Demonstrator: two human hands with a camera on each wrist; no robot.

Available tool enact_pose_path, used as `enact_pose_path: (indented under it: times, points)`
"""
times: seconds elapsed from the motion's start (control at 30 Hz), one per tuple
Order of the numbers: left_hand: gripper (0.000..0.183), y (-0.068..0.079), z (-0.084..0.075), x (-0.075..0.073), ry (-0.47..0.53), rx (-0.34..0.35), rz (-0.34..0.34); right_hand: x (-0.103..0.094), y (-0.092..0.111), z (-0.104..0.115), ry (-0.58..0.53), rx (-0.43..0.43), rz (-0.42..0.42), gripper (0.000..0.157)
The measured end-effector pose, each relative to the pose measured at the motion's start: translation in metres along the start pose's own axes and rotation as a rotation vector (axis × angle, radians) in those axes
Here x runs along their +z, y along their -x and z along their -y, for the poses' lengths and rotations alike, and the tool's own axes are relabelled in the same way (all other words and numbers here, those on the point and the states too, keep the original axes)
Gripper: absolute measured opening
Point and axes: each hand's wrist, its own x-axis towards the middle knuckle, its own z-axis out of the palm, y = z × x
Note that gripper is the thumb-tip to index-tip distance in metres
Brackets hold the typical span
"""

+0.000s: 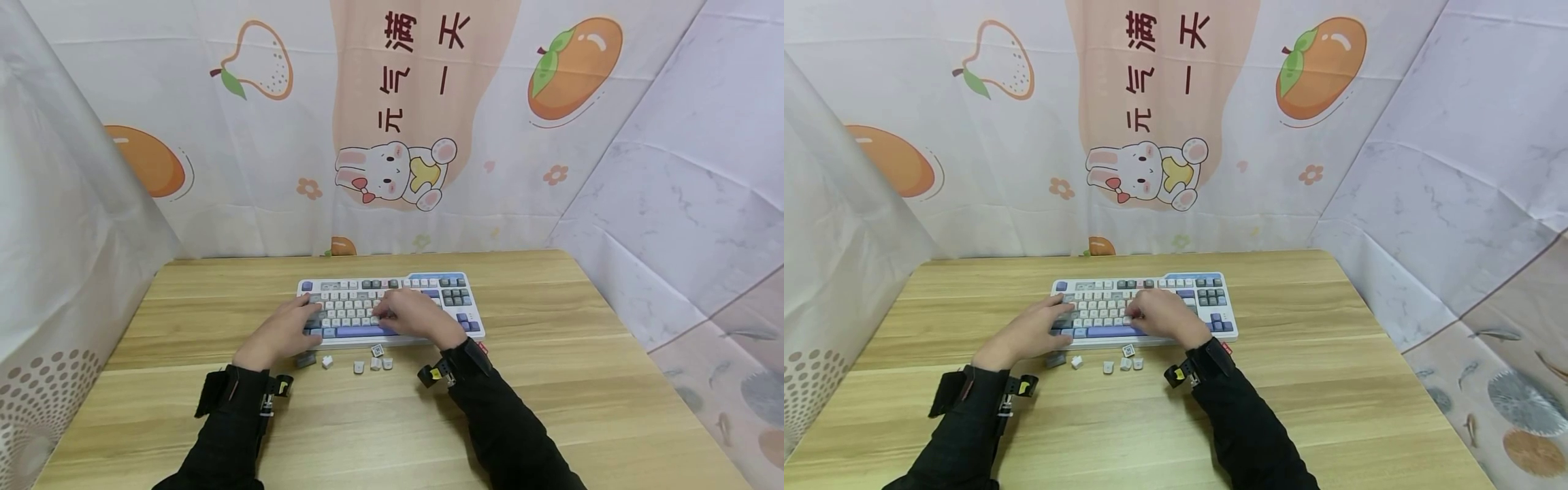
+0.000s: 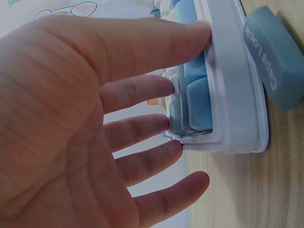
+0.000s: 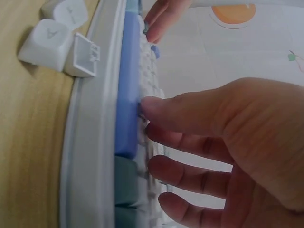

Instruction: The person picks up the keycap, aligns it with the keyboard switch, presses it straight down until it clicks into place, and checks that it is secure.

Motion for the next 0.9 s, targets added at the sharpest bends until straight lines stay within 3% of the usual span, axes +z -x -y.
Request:
enact_pose_path:
  times: [0.23,0.53,0.9]
  points:
    - [0.059,0.001,-0.002,-0.002,0.006,-0.003,0.001,-0.006,0.001,0.003,-0.024,0.074,-0.036,0.022]
    - [0.059,0.001,-0.001,-0.001,0.012,-0.004,0.0,0.008,-0.002,0.009,0.012,0.068,-0.007,0.021]
    - [0.058,0.001,-0.001,0.0,0.008,-0.008,-0.005,0.008,-0.003,0.004,-0.025,0.069,0.03,0.022]
